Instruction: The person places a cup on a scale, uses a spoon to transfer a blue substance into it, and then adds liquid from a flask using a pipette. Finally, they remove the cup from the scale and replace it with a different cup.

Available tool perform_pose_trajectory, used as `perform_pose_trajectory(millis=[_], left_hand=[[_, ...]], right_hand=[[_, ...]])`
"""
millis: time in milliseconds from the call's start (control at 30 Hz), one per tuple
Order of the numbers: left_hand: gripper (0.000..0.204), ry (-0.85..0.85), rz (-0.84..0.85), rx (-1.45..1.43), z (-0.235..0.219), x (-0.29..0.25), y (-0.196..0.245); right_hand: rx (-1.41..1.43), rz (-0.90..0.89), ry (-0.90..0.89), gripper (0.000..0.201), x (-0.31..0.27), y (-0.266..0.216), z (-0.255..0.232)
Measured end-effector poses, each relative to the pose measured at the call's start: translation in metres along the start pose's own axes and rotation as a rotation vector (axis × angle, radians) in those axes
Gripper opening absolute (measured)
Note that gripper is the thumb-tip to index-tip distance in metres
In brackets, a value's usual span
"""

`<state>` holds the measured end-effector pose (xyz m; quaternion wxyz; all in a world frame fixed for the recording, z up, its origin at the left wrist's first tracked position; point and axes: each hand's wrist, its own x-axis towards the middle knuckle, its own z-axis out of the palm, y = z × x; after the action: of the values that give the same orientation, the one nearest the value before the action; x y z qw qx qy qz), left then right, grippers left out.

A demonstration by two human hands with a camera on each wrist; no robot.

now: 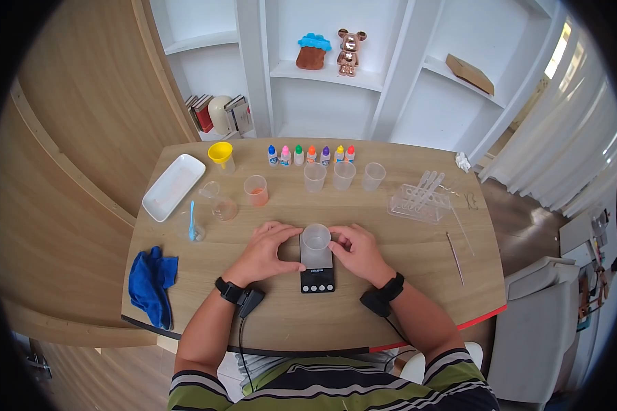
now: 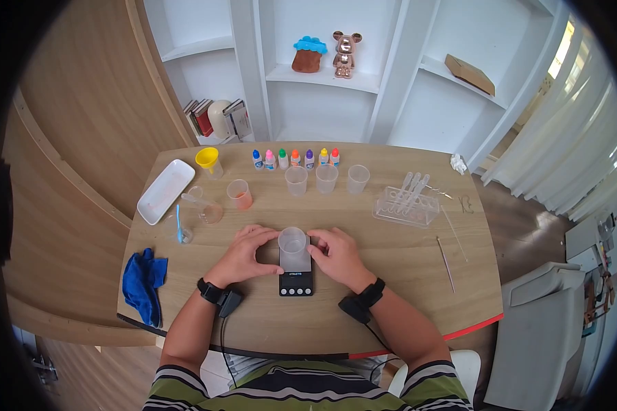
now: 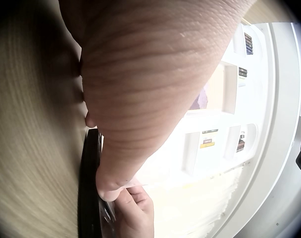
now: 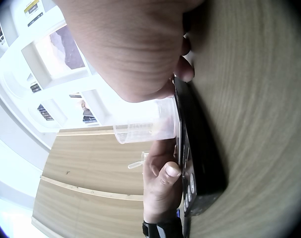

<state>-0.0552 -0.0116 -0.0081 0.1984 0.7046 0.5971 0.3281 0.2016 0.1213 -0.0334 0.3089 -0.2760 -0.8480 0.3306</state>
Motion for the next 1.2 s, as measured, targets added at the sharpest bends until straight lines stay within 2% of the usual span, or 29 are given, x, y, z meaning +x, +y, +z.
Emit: perform_pose_trajectory(millis=[667, 767, 867, 933, 1000, 1033, 1200], left_hand=[[0.083, 0.005, -0.007, -0.001, 0.0, -0.001, 0.002], [0.082, 0.029, 0.04, 0.013, 0.0, 0.0, 0.0], [0.083, 0.02, 0.021, -0.041, 0.0, 0.002, 0.0], [0.084, -0.033, -0.006, 0.001, -0.002, 0.001, 0.004], [0.083, 0.056, -0.11, -0.133, -0.002, 0.001, 0.009], [0.085, 0.036, -0.144, -0.127, -0.004, 0.001, 0.011], [0.085, 0.008, -0.134, -0.125, -0.009, 0.013, 0.033]], right_hand=[[0.012, 0.032, 0.002, 0.031, -0.002, -0.006, -0.001], [0.015, 0.058, 0.019, 0.031, -0.002, -0.002, 0.0], [-0.011, 0.005, 0.006, 0.03, -0.001, 0.002, 0.001], [0.032, 0.049, 0.021, 0.03, -0.002, 0.004, 0.004], [0.013, 0.029, 0.025, 0.031, -0.001, 0.0, 0.002], [0.023, 0.02, 0.034, 0.032, -0.001, 0.0, 0.001], [0.036, 0.024, 0.046, 0.026, -0.001, -0.001, 0.0]])
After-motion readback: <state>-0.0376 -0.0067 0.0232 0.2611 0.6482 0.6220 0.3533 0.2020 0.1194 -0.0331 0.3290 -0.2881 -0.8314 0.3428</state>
